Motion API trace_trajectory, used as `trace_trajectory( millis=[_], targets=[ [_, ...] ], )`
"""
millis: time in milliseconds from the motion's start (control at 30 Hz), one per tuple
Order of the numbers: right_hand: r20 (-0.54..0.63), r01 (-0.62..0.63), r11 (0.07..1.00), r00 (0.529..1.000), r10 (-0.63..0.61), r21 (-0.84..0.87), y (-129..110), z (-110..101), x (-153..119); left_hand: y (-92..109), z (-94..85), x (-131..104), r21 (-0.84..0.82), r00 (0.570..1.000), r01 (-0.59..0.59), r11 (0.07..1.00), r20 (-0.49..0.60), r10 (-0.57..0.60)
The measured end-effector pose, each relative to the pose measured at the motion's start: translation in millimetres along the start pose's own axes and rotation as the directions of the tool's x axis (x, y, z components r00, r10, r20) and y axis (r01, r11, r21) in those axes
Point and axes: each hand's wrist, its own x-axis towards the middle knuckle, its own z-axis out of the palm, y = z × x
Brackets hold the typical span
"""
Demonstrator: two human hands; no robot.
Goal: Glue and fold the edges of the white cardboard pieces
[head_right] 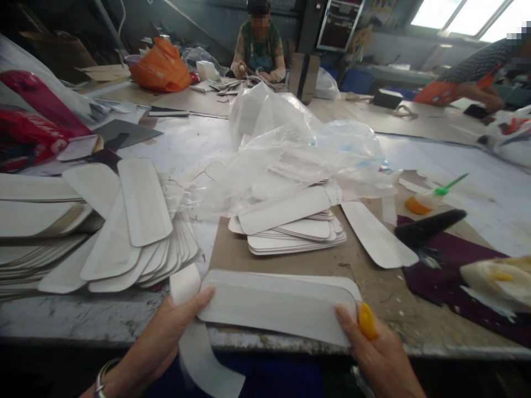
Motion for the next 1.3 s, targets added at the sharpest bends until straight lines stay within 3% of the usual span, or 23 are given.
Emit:
trace_trajectory(
  millis=[300, 467, 633, 833, 1033, 1300],
  targets=[
    [-0.012, 0.081, 0.994, 0.997, -0.082, -0.079, -11.4, 0.7, -4.0, 1.2, -1.1, 2.7, 0.001, 0.999, 0.002, 1.0, -0.033, -0.002],
    [-0.011, 0.077, 0.994, 0.997, -0.078, -0.081, -5.0, 1.1, 1.1, -2.3, -2.6, 4.2, -0.046, 0.999, 0.009, 0.999, -0.034, -0.011],
    [0.082, -0.047, 0.99, 0.996, 0.036, 0.136, 1.6, 3.0, 2.7, 3.8, -0.5, 3.0, -0.119, 0.991, 0.136, 0.983, 0.023, -0.134],
    [0.244, -0.246, 0.871, 0.958, 0.151, 0.425, -16.2, 7.3, -6.3, 3.5, -2.0, 2.0, -0.187, 0.981, 0.193, 0.963, 0.043, -0.188],
    [0.191, -0.219, 0.909, 0.969, 0.159, 0.354, -17.1, 8.3, -1.9, 2.8, -4.0, 2.6, -0.087, 0.978, 0.207, 0.974, -0.017, -0.209],
    [0.287, -0.199, 0.898, 0.954, 0.086, 0.392, 4.6, -1.8, 5.0, -4.5, -17.1, 11.9, -0.039, 0.943, 0.328, 0.944, -0.05, -0.33]
  ],
)
